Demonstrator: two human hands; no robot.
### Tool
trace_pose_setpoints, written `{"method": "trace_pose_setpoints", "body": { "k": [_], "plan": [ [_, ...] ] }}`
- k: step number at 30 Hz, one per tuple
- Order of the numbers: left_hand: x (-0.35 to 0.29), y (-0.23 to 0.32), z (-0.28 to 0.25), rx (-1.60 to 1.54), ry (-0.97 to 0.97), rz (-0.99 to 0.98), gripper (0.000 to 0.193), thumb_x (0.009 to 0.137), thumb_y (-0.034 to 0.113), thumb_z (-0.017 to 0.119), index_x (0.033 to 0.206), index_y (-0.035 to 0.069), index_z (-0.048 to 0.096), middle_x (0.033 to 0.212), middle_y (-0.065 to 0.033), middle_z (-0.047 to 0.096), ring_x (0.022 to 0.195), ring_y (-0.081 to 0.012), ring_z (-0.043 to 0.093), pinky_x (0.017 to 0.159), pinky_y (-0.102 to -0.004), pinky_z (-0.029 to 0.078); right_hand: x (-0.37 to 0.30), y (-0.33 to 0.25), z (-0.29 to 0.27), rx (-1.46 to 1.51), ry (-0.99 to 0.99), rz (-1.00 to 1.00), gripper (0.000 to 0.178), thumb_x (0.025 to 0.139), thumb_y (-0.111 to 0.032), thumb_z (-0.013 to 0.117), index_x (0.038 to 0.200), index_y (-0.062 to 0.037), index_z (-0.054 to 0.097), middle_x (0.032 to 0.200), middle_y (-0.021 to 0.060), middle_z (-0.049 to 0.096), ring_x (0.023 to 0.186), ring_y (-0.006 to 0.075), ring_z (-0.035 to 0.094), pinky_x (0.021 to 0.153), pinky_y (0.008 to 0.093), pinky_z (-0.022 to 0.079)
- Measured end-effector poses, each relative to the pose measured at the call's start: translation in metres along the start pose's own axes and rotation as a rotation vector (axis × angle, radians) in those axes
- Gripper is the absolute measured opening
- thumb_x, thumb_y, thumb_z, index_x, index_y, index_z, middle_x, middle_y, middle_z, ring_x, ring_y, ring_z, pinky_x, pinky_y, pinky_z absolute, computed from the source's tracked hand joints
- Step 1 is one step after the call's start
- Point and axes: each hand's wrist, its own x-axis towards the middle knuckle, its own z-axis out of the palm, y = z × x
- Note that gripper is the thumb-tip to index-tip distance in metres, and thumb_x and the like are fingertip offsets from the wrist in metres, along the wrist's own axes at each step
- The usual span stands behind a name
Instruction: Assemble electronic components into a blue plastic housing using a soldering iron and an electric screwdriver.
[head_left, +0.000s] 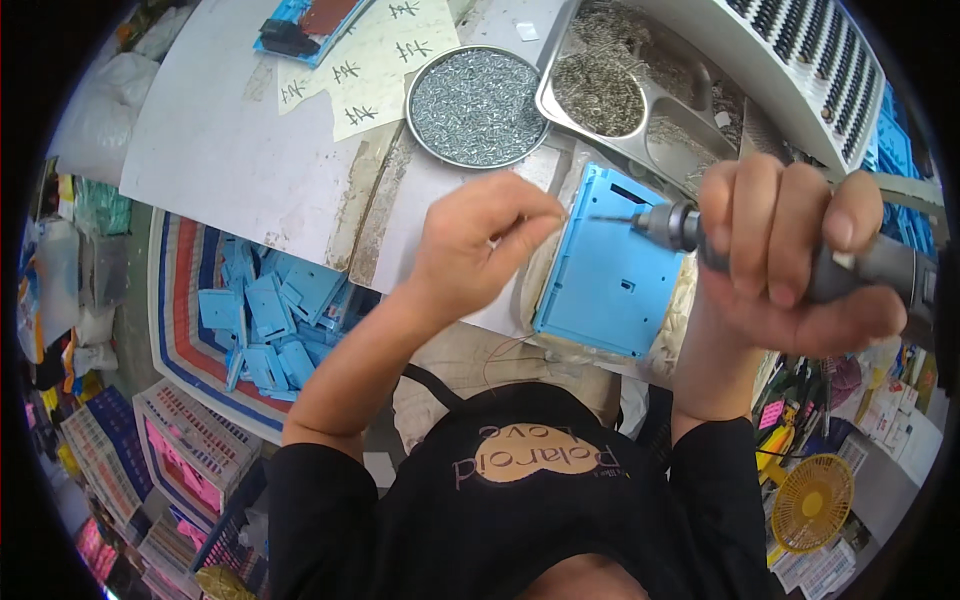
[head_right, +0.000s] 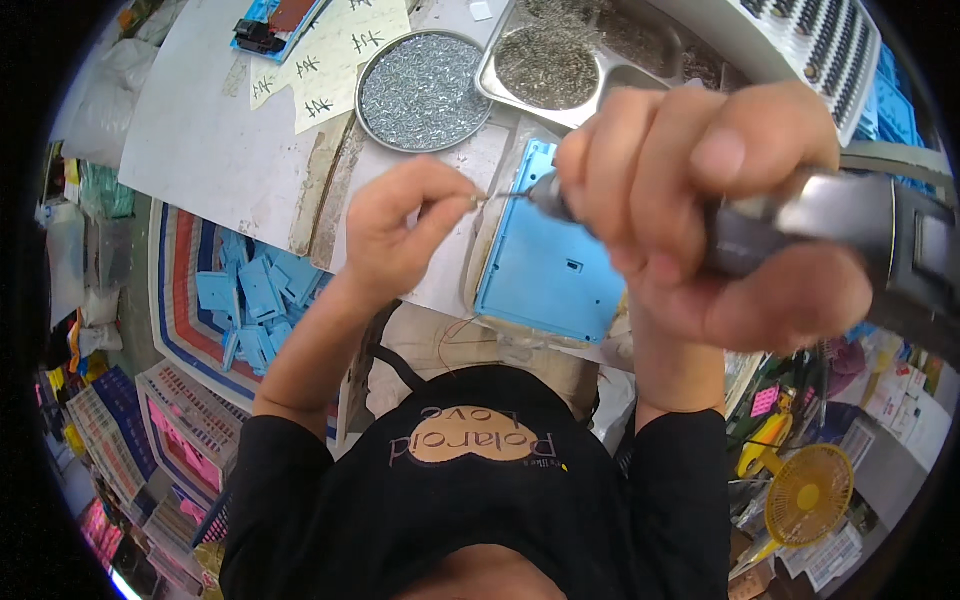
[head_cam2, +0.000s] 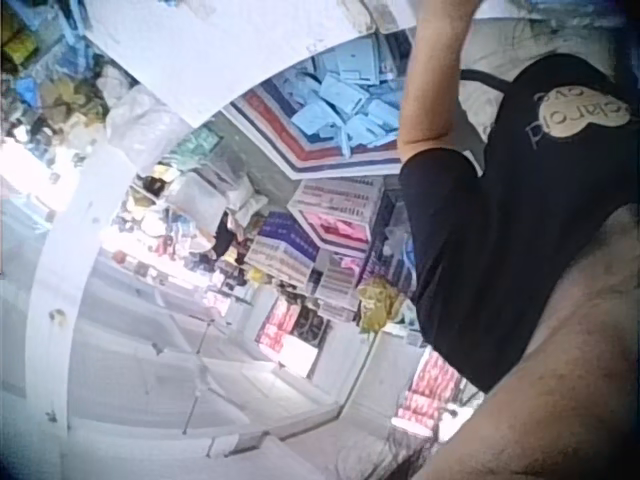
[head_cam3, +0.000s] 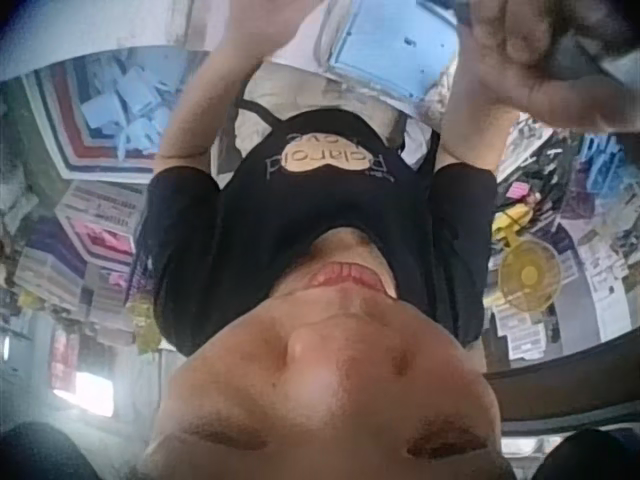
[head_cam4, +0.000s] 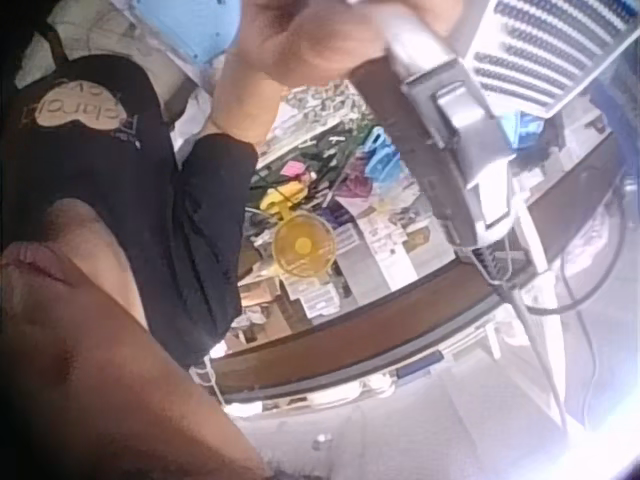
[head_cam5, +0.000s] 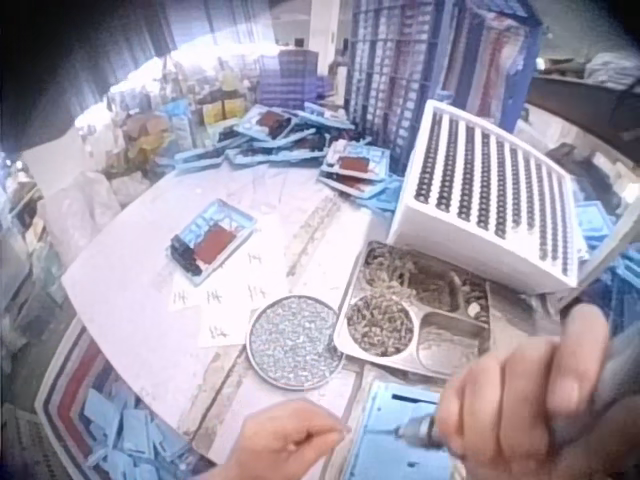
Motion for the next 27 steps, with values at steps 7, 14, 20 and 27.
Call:
{"method": "trace_pose_setpoints", "body": {
  "k": [7,14,20,27],
  "plan": [
    [-0.019,0.010,0.009,-0.140,-0.001,0.067,0.010,0.087,-0.003,0.071,0.095,0.002,0.071,0.084,-0.0083,0.068,0.068,-0.0159,0.060,0.060,-0.0275,0.046,-0.011,-0.004,0.031,0.034,0.081,0.017,0.048,0.092,-0.062,0.066,0.108,-0.0179,0.056,0.068,-0.0090,0.054,0.058,0.0058,0.050,0.065,0.0249,0.042],
    [-0.029,0.014,0.013,-0.178,0.039,0.064,0.010,0.087,-0.004,0.071,0.095,0.002,0.071,0.084,-0.0080,0.067,0.068,-0.0148,0.059,0.059,-0.0272,0.045,-0.014,-0.008,0.041,0.011,0.098,0.007,0.049,0.093,-0.063,0.065,0.107,-0.0182,0.055,0.066,-0.0097,0.052,0.056,0.0054,0.050,0.064,0.0250,0.042],
    [-0.026,0.015,0.007,-0.030,-0.012,0.161,0.013,0.082,-0.002,0.074,0.094,0.003,0.070,0.085,-0.0078,0.067,0.069,-0.0212,0.061,0.060,-0.0307,0.047,-0.014,-0.005,0.042,0.023,0.095,0.011,0.046,0.095,-0.060,0.065,0.107,-0.0171,0.055,0.065,-0.0093,0.051,0.055,0.0062,0.048,0.063,0.0256,0.042],
    [-0.001,0.032,-0.019,0.481,-0.428,0.417,0.016,0.080,0.005,0.078,0.093,0.004,0.068,0.084,-0.0085,0.065,0.071,-0.0255,0.062,0.061,-0.0357,0.050,-0.018,0.011,0.048,-0.067,0.143,0.158,0.042,0.100,-0.053,0.059,0.106,-0.0114,0.055,0.060,-0.0072,0.046,0.053,0.0082,0.047,0.060,0.0268,0.041]
  ]
}}
